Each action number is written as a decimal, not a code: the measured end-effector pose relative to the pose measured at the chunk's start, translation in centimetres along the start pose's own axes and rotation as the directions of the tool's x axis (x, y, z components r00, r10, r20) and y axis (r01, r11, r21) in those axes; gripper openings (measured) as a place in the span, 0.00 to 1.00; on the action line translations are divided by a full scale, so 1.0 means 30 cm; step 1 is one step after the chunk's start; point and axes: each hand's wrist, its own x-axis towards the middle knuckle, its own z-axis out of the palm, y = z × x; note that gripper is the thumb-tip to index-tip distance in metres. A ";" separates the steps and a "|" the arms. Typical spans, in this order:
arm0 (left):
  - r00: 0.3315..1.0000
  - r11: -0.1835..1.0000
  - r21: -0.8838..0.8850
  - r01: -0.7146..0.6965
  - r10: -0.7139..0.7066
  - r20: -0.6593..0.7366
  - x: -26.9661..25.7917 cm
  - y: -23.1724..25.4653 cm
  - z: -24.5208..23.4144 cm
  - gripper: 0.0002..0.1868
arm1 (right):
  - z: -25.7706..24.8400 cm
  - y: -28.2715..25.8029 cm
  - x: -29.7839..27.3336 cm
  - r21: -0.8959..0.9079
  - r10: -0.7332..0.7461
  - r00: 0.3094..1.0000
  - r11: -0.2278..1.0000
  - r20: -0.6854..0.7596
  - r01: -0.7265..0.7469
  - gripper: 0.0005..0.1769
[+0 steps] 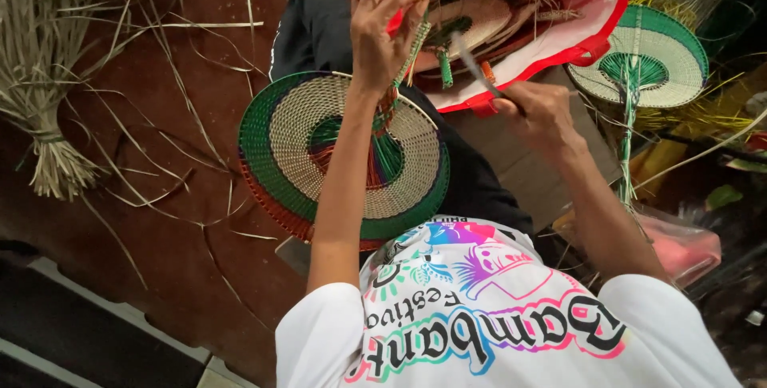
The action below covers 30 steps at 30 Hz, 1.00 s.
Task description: Weaving a traditional fan using dried straw strands
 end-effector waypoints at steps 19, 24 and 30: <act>0.987 0.980 0.135 -0.145 0.153 -0.053 0.000 0.061 -0.033 0.04 | 0.061 0.046 0.242 -0.238 -0.330 0.932 0.903 0.150 0.358 0.21; 0.982 0.973 0.156 -0.170 0.180 -0.051 0.004 0.068 -0.036 0.02 | 0.050 0.025 0.262 -0.223 -0.320 0.931 0.908 0.175 0.354 0.19; 0.981 0.971 0.147 -0.186 0.192 -0.029 0.015 0.083 -0.029 0.02 | 0.056 0.057 0.254 -0.320 -0.325 0.933 0.877 0.154 0.358 0.21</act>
